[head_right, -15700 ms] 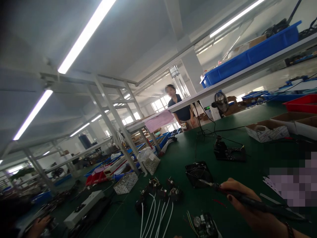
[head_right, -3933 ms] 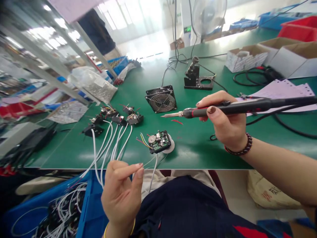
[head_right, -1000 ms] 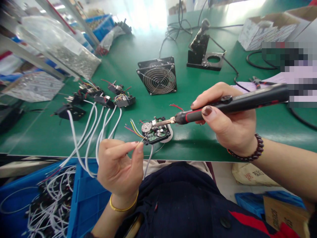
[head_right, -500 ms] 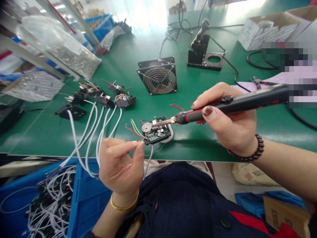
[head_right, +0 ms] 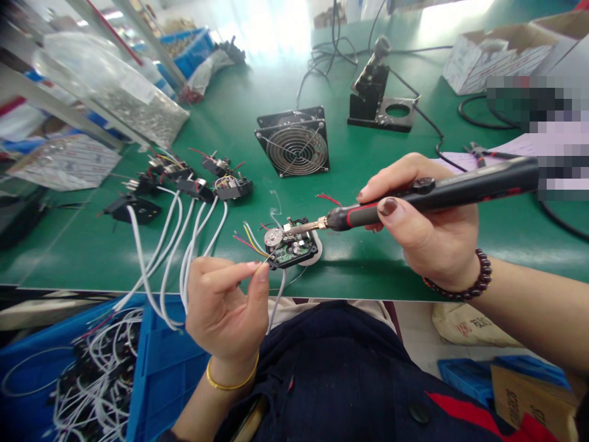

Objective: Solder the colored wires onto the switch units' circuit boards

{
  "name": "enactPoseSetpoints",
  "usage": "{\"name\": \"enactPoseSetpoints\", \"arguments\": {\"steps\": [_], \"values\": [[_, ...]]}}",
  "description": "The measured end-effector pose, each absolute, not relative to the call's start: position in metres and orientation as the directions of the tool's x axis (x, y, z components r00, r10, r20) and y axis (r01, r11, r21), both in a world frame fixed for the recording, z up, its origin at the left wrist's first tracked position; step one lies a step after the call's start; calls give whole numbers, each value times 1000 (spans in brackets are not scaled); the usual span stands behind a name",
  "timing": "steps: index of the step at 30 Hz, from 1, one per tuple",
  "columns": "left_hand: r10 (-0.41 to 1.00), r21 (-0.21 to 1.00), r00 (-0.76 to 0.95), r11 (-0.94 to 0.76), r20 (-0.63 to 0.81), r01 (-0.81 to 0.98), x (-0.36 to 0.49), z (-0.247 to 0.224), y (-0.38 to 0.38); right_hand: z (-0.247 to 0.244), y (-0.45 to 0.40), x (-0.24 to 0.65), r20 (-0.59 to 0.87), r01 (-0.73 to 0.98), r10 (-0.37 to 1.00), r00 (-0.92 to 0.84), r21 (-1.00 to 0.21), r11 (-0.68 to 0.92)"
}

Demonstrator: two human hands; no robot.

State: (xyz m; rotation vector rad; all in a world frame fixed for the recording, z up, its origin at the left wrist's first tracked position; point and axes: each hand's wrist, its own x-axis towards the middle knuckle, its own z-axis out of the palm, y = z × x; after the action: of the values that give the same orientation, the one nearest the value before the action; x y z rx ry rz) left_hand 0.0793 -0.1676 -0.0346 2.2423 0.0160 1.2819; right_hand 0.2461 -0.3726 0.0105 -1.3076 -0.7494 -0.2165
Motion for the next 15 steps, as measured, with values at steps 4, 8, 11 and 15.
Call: {"name": "enactPoseSetpoints", "arguments": {"steps": [4,8,11,15], "values": [[277,469,536,-844,798,-262,75,-33,-168,15,-373,248,634,577,188,750,-767,281],[265,467,543,-840,797,-276,74,-32,-169,18,-372,252,663,605,151,733,-737,301],[258,467,545,-837,797,-287,77,-32,-169,17,-372,253,679,605,195,708,-725,330],[264,473,553,-837,790,-276,80,-32,-170,15,-373,253,679,591,242,693,-728,349]]}}
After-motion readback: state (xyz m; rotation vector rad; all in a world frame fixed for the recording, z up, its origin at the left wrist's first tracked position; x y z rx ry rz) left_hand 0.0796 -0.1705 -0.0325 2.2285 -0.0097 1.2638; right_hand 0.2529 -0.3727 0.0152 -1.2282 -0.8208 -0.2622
